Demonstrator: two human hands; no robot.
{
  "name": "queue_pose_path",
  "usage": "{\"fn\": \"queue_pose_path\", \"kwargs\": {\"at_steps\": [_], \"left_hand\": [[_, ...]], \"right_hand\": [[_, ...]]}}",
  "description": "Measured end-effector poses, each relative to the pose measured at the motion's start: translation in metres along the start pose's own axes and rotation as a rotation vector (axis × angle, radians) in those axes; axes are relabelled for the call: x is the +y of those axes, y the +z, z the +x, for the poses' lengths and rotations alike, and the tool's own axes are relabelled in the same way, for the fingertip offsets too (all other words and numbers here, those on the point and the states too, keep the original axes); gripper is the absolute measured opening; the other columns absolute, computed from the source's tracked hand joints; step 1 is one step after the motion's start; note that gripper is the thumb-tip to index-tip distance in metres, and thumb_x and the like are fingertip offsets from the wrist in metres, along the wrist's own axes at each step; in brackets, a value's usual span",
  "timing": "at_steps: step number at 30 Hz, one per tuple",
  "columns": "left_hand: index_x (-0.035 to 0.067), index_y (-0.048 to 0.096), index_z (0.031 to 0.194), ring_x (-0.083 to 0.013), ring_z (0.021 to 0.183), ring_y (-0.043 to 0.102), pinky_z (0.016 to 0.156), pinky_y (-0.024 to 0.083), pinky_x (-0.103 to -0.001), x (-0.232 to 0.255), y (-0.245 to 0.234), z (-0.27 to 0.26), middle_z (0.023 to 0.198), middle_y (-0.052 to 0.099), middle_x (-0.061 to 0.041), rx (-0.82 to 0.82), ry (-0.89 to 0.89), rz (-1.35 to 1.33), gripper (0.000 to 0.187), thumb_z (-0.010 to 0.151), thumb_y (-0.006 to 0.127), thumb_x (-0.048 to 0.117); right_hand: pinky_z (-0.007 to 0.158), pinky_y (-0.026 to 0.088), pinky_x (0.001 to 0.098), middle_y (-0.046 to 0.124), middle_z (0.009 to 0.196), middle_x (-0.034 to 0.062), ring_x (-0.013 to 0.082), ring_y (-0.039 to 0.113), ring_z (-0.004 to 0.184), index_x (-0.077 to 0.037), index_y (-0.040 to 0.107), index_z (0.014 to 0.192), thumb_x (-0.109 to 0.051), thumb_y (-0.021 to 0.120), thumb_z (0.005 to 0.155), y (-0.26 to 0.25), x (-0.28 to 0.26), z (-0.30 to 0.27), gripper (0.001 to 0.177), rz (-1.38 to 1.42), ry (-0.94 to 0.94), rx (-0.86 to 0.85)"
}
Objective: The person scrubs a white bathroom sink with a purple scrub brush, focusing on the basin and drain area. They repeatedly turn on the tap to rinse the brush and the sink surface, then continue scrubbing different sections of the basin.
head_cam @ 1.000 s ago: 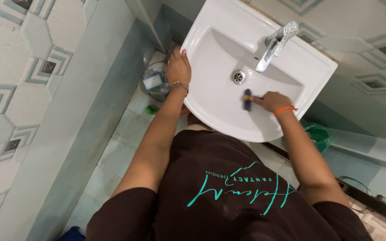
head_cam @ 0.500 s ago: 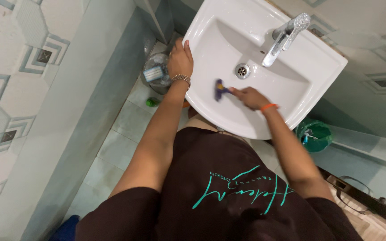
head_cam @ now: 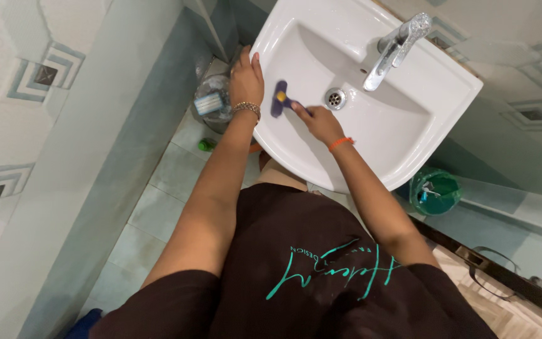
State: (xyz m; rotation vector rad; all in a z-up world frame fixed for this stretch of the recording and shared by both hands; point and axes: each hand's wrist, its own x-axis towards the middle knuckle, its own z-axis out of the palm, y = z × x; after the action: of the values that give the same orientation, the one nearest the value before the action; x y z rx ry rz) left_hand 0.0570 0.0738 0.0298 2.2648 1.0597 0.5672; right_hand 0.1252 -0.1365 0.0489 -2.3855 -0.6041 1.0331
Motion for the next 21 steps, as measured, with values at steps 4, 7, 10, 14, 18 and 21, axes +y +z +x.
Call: {"fn": "queue_pose_path", "kwargs": {"at_steps": [4, 7, 10, 14, 18, 21], "left_hand": [[0.011, 0.057, 0.135, -0.0435, 0.099, 0.069, 0.082, 0.056, -0.052, 0.003, -0.005, 0.001, 0.109, 0.072, -0.024, -0.025, -0.031, 0.006, 0.038, 0.107, 0.045, 0.035], [0.012, 0.057, 0.134, -0.0425, 0.099, 0.07, 0.082, 0.057, -0.052, 0.001, -0.004, 0.0, 0.108, 0.072, -0.023, -0.019, -0.022, 0.014, 0.038, 0.108, 0.044, 0.036], [0.012, 0.057, 0.133, -0.042, 0.097, 0.07, 0.079, 0.058, -0.052, -0.003, 0.001, 0.001, 0.106, 0.072, -0.023, -0.029, -0.032, 0.025, 0.038, 0.108, 0.044, 0.037], [0.01, 0.057, 0.132, -0.0423, 0.096, 0.07, 0.079, 0.058, -0.052, -0.007, 0.006, -0.001, 0.107, 0.073, -0.022, 0.015, 0.015, 0.003, 0.037, 0.109, 0.043, 0.036], [0.01, 0.057, 0.133, -0.0431, 0.095, 0.07, 0.08, 0.057, -0.053, -0.005, 0.006, 0.003, 0.105, 0.072, -0.023, 0.001, -0.003, 0.033, 0.038, 0.109, 0.043, 0.037], [0.01, 0.057, 0.132, -0.0439, 0.095, 0.069, 0.08, 0.057, -0.053, -0.008, 0.008, 0.001, 0.104, 0.072, -0.024, 0.011, 0.007, 0.013, 0.037, 0.109, 0.044, 0.036]], "right_hand": [[0.055, 0.043, 0.0396, 0.055, 0.054, 0.0094, 0.0225, 0.053, 0.051, -0.002, 0.068, 0.071, -0.081, 0.046, 0.089, -0.022, -0.002, -0.003, 0.084, -0.096, 0.021, -0.081], [0.056, 0.042, 0.0407, 0.053, 0.058, 0.0083, 0.0237, 0.051, 0.052, 0.001, 0.07, 0.078, -0.083, 0.048, 0.091, -0.05, 0.044, -0.02, 0.088, -0.135, 0.159, -0.23], [0.065, 0.048, 0.0423, 0.063, 0.063, 0.0155, 0.0279, 0.06, 0.062, -0.009, 0.081, 0.105, -0.085, 0.043, 0.082, -0.088, 0.101, -0.041, 0.088, -0.364, 0.224, -0.293], [0.072, 0.05, 0.0405, 0.063, 0.074, 0.0067, 0.0257, 0.063, 0.071, -0.002, 0.082, 0.106, -0.089, 0.052, 0.08, -0.137, 0.136, -0.06, 0.096, -0.51, 0.306, -0.219], [0.067, 0.049, 0.0413, 0.062, 0.058, 0.013, 0.0261, 0.06, 0.059, -0.005, 0.079, 0.089, -0.085, 0.049, 0.082, -0.106, 0.1, -0.044, 0.086, -0.397, 0.24, -0.316], [0.04, 0.032, 0.0355, 0.038, 0.044, -0.0014, 0.0135, 0.035, 0.035, -0.011, 0.048, 0.054, -0.074, 0.05, 0.091, -0.061, 0.035, -0.026, 0.074, -0.021, 0.151, -0.368]]}}
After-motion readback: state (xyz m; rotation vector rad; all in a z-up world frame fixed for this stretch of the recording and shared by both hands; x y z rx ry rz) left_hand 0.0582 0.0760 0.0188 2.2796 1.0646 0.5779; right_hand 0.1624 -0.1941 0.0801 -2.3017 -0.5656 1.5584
